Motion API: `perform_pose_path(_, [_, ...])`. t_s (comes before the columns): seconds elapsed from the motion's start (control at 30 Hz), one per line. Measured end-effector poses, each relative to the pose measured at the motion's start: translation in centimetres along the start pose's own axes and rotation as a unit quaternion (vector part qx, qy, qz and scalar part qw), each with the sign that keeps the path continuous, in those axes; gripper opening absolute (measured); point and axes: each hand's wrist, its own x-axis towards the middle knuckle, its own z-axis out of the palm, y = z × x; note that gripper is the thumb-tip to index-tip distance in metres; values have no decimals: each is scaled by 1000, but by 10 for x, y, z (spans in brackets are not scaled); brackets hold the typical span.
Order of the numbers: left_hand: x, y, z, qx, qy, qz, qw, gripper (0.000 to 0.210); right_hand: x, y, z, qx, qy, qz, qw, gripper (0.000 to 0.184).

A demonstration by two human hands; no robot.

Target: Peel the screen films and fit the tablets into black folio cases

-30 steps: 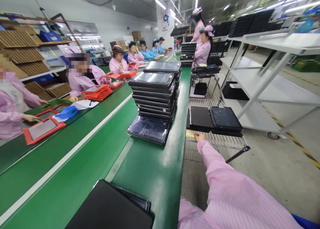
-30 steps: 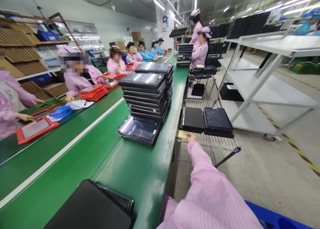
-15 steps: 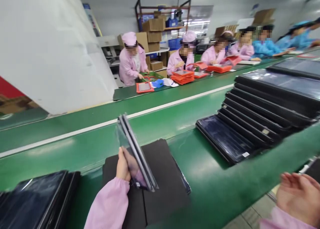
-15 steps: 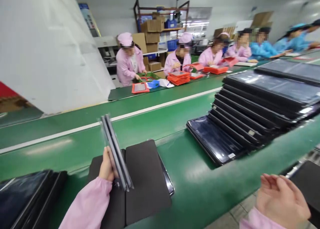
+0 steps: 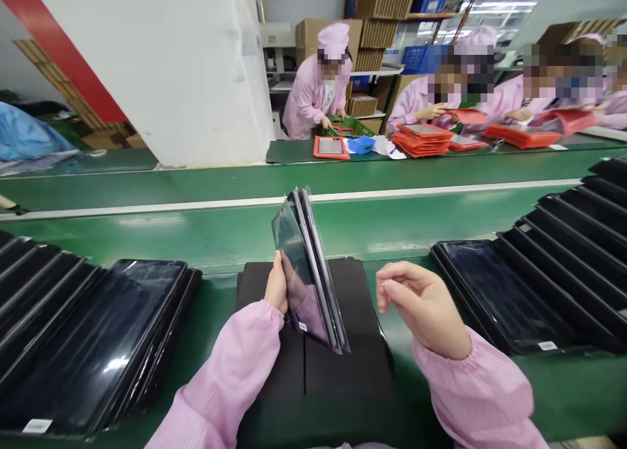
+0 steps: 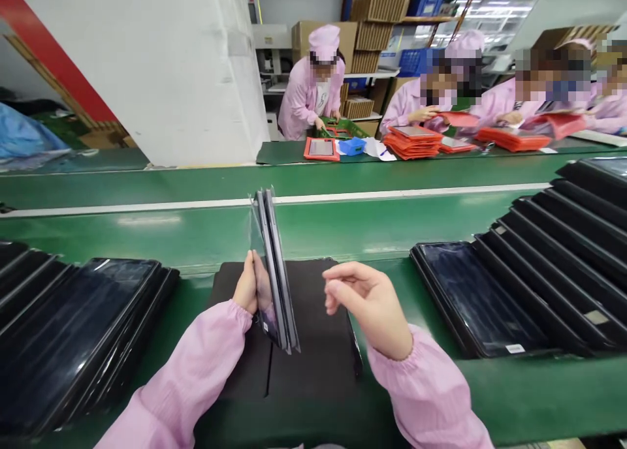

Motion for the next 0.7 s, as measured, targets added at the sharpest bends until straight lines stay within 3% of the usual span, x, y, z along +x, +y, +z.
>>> perform_pose_path(0.17, [-9, 11, 3, 30, 40, -21, 999, 44, 8, 5, 20, 99, -110, 48, 988, 2])
perform_pose_path(0.33, [-16, 17, 7, 46, 55, -25, 997, 44, 14, 15, 16, 84, -145, 108, 980, 2])
perform_pose_path(0.57, [-5, 8, 1, 59, 45, -12, 997, 44, 18, 7, 14, -3, -167, 52, 985, 7])
perform_pose_path(0.7, [-4, 8, -1, 66, 47, -7, 997, 45, 15, 7, 18, -133, -121, -18, 984, 13])
